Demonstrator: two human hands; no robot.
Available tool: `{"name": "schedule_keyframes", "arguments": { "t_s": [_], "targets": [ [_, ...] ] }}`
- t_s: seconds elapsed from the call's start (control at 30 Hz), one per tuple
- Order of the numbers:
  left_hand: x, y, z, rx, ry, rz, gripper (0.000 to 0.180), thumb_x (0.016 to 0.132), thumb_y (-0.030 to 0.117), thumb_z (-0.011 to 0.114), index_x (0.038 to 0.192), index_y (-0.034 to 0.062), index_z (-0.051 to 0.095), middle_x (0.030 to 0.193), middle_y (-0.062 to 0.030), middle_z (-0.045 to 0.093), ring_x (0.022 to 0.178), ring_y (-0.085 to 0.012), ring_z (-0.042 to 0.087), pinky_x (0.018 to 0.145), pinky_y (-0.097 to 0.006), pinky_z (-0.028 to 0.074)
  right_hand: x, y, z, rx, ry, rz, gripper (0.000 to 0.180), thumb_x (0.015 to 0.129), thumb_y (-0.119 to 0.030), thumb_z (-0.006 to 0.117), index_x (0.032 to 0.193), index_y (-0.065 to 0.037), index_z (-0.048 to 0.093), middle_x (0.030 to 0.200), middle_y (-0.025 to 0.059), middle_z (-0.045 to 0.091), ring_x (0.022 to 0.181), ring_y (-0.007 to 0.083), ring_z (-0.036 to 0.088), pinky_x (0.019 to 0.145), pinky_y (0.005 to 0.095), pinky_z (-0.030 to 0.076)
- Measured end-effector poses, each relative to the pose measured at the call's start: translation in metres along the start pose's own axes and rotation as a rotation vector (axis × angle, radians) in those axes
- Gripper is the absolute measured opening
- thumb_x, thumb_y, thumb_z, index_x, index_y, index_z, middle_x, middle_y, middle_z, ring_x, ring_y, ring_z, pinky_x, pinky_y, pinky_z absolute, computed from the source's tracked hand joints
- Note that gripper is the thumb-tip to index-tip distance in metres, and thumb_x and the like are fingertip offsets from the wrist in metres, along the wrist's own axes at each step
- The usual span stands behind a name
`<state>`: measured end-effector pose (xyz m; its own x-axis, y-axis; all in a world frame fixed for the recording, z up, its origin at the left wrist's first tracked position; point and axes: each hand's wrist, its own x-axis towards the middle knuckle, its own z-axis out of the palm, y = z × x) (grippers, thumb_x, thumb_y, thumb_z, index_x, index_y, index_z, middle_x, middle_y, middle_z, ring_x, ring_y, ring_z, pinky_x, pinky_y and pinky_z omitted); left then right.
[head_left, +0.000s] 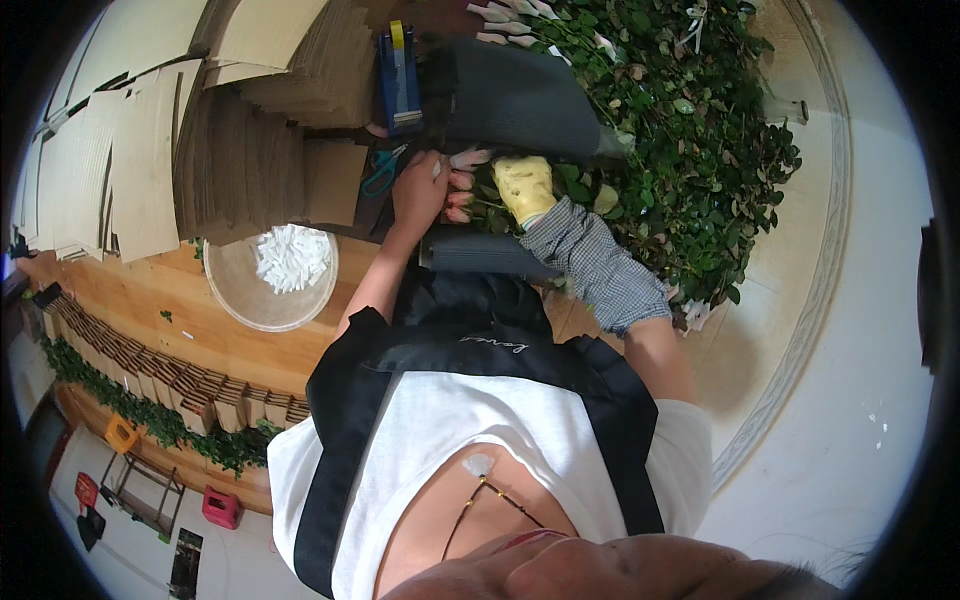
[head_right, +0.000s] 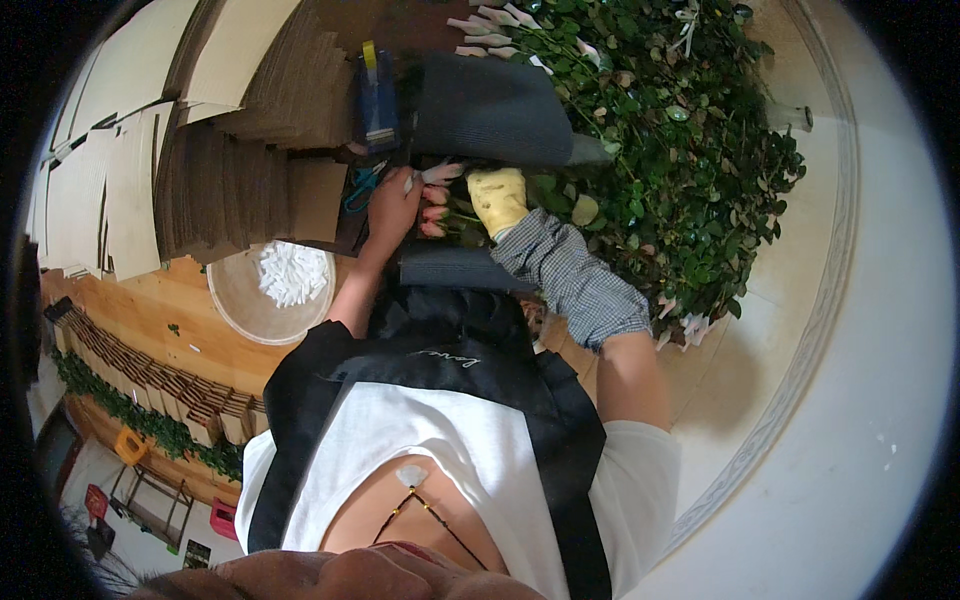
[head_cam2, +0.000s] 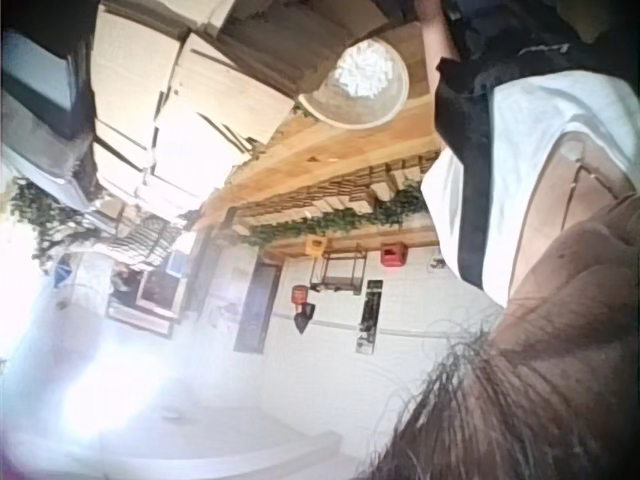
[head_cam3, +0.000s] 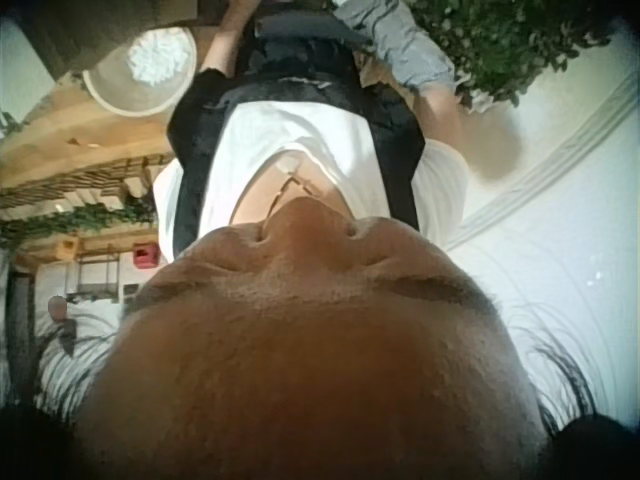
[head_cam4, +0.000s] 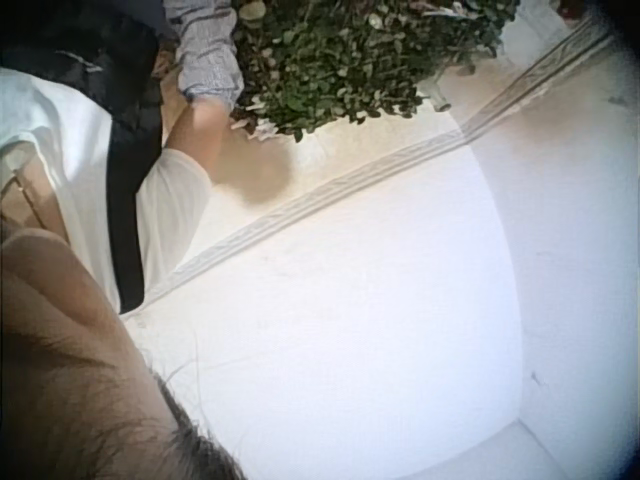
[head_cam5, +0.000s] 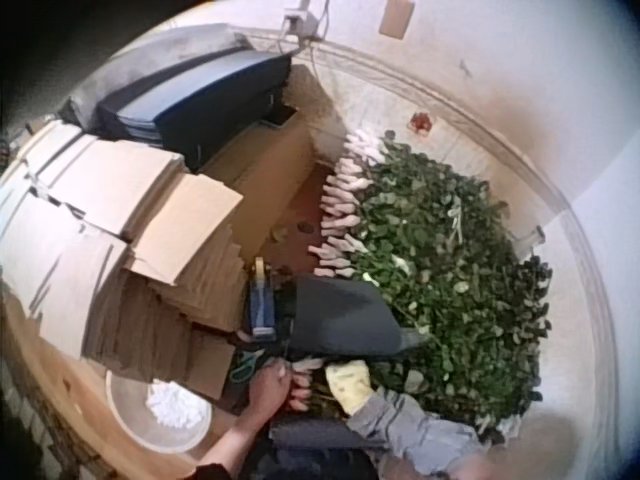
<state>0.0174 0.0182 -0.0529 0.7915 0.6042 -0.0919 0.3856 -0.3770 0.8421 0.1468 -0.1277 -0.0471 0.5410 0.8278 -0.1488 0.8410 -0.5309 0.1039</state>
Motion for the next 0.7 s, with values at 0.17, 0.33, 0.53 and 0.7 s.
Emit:
{"name": "schedule_keyframes", "arguments": {
  "t_s": [0.17, 0.33, 0.53, 0.7],
  "targets": [
    [-0.014, -0.027, -0.038, -0.314, 0.191, -0.265, 0.017, 0.088, 0.017, 0.059, 0.088, 0.0004, 0.060, 0.075, -0.0129, 0.059, 0.072, -0.0250, 0.062, 0.068, -0.036, 0.048, 0.003, 0.004, -0.001, 0.211, 0.190, -0.092, 0.015, 0.076, -0.016, 0.064, 0.066, -0.006, 0.067, 0.064, 0.0134, 0.066, 0.057, 0.0288, 0.066, 0.053, 0.0394, 0.053],
    [-0.010, -0.026, -0.032, -0.447, -0.122, -0.266, 0.021, 0.084, 0.019, 0.067, 0.094, 0.0018, 0.061, 0.072, -0.0074, 0.061, 0.069, -0.0170, 0.061, 0.066, -0.030, 0.047, 0.005, 0.006, -0.014, 0.196, 0.071, -0.162, 0.016, 0.077, -0.017, 0.064, 0.066, -0.007, 0.068, 0.066, 0.0138, 0.067, 0.059, 0.0283, 0.066, 0.054, 0.0393, 0.053],
    [0.004, 0.035, -0.027, -0.536, -0.236, -0.360, 0.030, 0.088, 0.028, 0.065, 0.106, 0.0040, 0.066, 0.082, -0.0157, 0.069, 0.082, -0.0289, 0.069, 0.073, -0.039, 0.051, -0.001, -0.003, -0.020, 0.085, -0.039, 0.020, 0.020, 0.085, -0.024, 0.060, 0.080, -0.007, 0.069, 0.076, 0.0130, 0.069, 0.071, 0.0307, 0.068, 0.065, 0.0407, 0.055],
    [-0.035, -0.039, -0.049, -0.172, 0.215, -0.273, 0.031, 0.088, 0.029, 0.063, 0.104, 0.0032, 0.068, 0.090, -0.0215, 0.069, 0.087, -0.0384, 0.066, 0.076, -0.041, 0.051, 0.003, 0.010, -0.006, 0.198, -0.015, 0.033, 0.021, 0.088, -0.024, 0.057, 0.092, -0.008, 0.070, 0.085, 0.0150, 0.070, 0.077, 0.0316, 0.068, 0.070, 0.0424, 0.055]
  ]
}}
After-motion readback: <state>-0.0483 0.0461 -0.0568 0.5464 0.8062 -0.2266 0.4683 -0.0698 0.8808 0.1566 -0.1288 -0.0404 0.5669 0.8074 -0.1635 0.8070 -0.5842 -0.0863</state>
